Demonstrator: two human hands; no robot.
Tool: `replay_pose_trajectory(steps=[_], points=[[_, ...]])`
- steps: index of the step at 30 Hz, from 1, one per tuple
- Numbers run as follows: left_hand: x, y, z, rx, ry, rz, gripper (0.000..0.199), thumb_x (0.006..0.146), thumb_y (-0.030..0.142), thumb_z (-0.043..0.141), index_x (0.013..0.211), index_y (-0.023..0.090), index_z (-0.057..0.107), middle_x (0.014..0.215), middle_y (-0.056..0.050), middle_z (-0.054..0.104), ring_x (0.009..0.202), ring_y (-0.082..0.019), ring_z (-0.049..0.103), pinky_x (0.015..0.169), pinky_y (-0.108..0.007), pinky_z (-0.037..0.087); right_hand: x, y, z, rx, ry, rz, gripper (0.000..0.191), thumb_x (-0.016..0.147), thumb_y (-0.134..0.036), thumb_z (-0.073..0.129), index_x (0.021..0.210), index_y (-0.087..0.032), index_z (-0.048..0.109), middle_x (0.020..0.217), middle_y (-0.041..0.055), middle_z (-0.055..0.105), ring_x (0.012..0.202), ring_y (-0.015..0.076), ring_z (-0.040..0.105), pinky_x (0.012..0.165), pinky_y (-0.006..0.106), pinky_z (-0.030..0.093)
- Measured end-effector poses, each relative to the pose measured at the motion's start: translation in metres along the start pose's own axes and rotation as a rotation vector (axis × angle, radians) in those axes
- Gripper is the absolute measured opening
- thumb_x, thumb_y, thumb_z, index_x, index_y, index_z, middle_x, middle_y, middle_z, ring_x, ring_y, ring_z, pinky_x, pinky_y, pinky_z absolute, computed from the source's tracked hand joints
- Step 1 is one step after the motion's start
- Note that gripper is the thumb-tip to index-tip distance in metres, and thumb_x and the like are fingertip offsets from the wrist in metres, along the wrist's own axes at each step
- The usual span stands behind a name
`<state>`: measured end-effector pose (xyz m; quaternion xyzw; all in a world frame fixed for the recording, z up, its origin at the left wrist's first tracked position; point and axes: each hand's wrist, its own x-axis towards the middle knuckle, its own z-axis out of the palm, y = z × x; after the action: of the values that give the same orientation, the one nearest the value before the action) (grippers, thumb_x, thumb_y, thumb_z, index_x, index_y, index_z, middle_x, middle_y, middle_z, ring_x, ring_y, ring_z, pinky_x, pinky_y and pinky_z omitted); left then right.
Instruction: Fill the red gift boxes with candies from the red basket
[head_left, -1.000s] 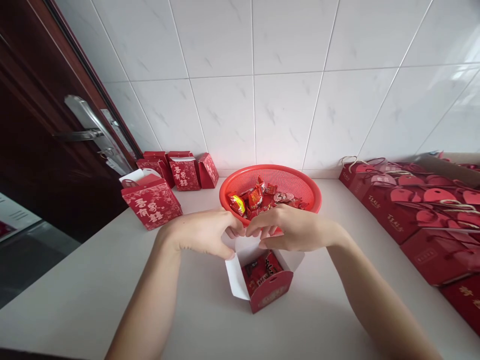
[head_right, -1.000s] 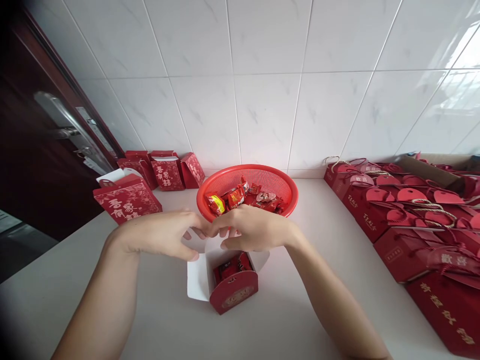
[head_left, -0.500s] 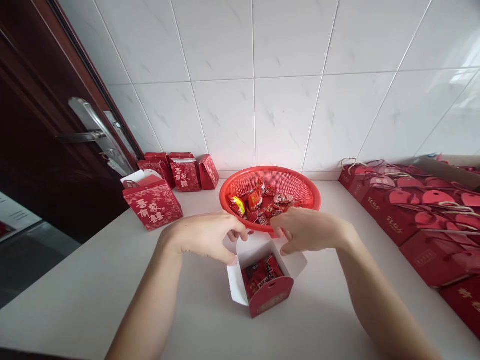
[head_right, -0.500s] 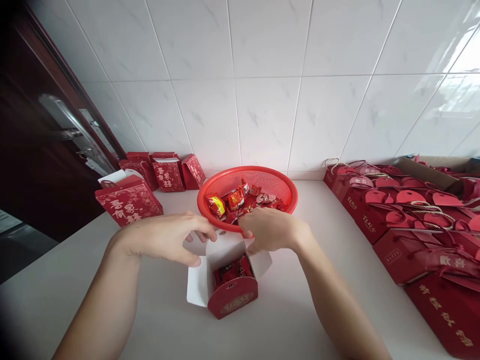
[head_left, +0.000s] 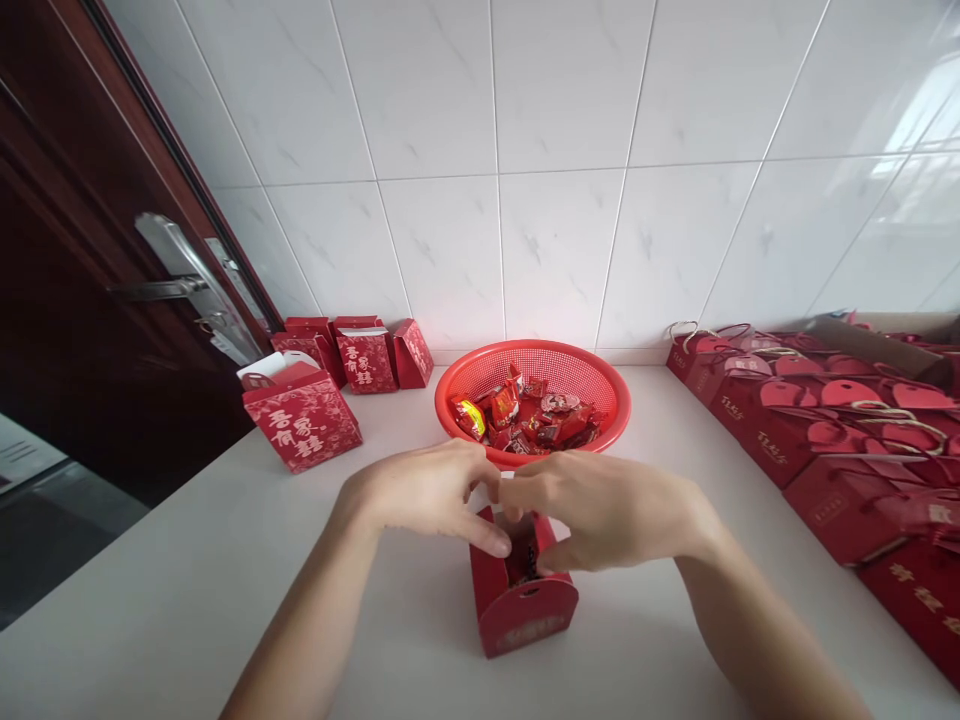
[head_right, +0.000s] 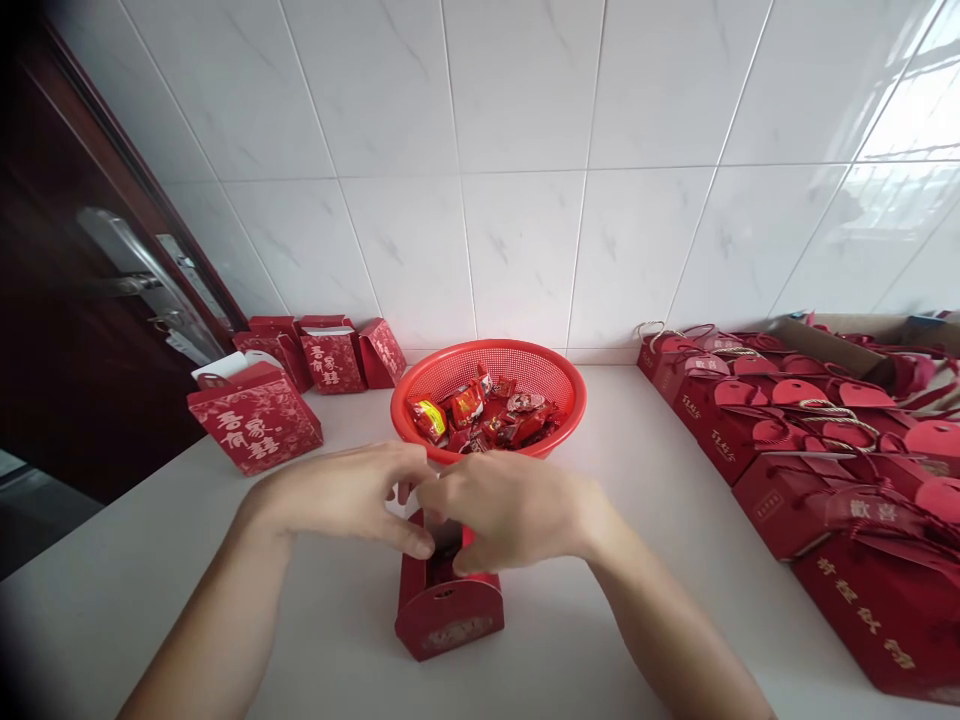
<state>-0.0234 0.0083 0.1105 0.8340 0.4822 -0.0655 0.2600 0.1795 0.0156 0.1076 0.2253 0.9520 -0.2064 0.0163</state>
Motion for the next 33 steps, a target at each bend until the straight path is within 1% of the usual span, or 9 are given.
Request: replay_pose_trajectory(steps=[4,10,14,19,22,25,28,30,33], points=[[0.005,0.01,0.011,-0.034,0.001,-0.016,0.008,0.072,0.031,0.065,0.072,0.023,0.067,0.069,0.002,0.063,0.066,-0.018,0.057,0.056,-0.027,0.035,0.009,-0.004,0.012,0.006,-0.007,-0.066,0.024,0.076,-0.021,0.077,0.099,-0.016,0.07,0.092,0.0049,0.068,0.07,0.0147,0.057,0.051,0.024,0.033],[0.005,0.007,0.019,-0.002,0.071,-0.11,0.024,0.065,0.035,0.074,0.086,0.025,0.066,0.1,-0.003,0.065,0.092,-0.025,0.062,0.064,-0.028,0.044,-0.003,0.006,0.027,0.165,0.045,-0.093,0.022,0.087,-0.029,0.071,0.104,-0.016,0.071,0.095,0.0057,0.071,0.076,0.0155,0.063,0.063,0.025,0.043],[0.005,0.01,0.022,0.059,0.07,-0.102,0.025,0.067,0.032,0.071,0.089,0.024,0.061,0.105,-0.004,0.062,0.094,-0.026,0.061,0.067,-0.03,0.044,-0.026,0.013,0.035,0.278,0.118,-0.075,0.029,0.084,-0.04,0.073,0.1,-0.017,0.071,0.094,0.0053,0.07,0.078,0.0161,0.063,0.067,0.026,0.048],[0.007,0.027,0.025,0.079,0.082,0.059,0.044,0.071,0.02,0.066,0.114,0.027,0.059,0.112,-0.005,0.062,0.103,-0.026,0.061,0.072,-0.029,0.045,-0.045,0.026,0.059,0.434,0.363,0.017,0.016,0.083,-0.024,0.072,0.097,-0.018,0.068,0.099,0.0048,0.07,0.09,0.0165,0.065,0.084,0.031,0.054],[0.008,0.033,0.025,0.033,0.08,0.157,0.048,0.079,0.025,0.064,0.126,0.028,0.055,0.113,-0.004,0.065,0.102,-0.025,0.063,0.074,-0.029,0.045,-0.048,0.033,0.075,0.441,0.552,0.101,0.019,0.08,-0.021,0.074,0.097,-0.02,0.067,0.107,0.0057,0.068,0.093,0.0168,0.064,0.088,0.035,0.055],[0.008,0.033,0.023,-0.006,0.024,0.184,0.026,0.09,0.035,0.053,0.11,0.023,0.063,0.097,-0.004,0.07,0.085,-0.022,0.066,0.068,-0.029,0.045,-0.046,0.037,0.087,0.416,0.663,0.12,0.025,0.079,-0.022,0.075,0.102,-0.021,0.065,0.112,0.0075,0.068,0.095,0.0186,0.063,0.088,0.038,0.055],[0.007,0.03,0.023,0.023,-0.033,0.196,0.023,0.09,0.037,0.053,0.091,0.02,0.068,0.09,-0.005,0.067,0.083,-0.021,0.065,0.067,-0.029,0.043,-0.041,0.04,0.097,0.427,0.736,0.082,0.026,0.082,-0.023,0.072,0.107,-0.022,0.064,0.114,0.0085,0.068,0.099,0.02,0.062,0.089,0.04,0.054],[0.006,0.028,0.024,0.063,-0.042,0.168,0.021,0.085,0.039,0.061,0.094,0.022,0.071,0.095,-0.005,0.064,0.091,-0.023,0.063,0.071,-0.029,0.043,-0.036,0.042,0.102,0.446,0.769,0.054,0.022,0.085,-0.026,0.069,0.107,-0.022,0.064,0.117,0.0094,0.067,0.104,0.0211,0.062,0.092,0.041,0.053],[0.004,0.028,0.026,0.072,-0.063,0.083,0.034,0.075,0.043,0.071,0.105,0.027,0.07,0.1,-0.004,0.058,0.096,-0.025,0.061,0.07,-0.029,0.042,-0.032,0.042,0.111,0.481,0.771,0.004,0.018,0.091,-0.029,0.064,0.107,-0.022,0.064,0.121,0.0106,0.064,0.112,0.022,0.062,0.098,0.039,0.05]])
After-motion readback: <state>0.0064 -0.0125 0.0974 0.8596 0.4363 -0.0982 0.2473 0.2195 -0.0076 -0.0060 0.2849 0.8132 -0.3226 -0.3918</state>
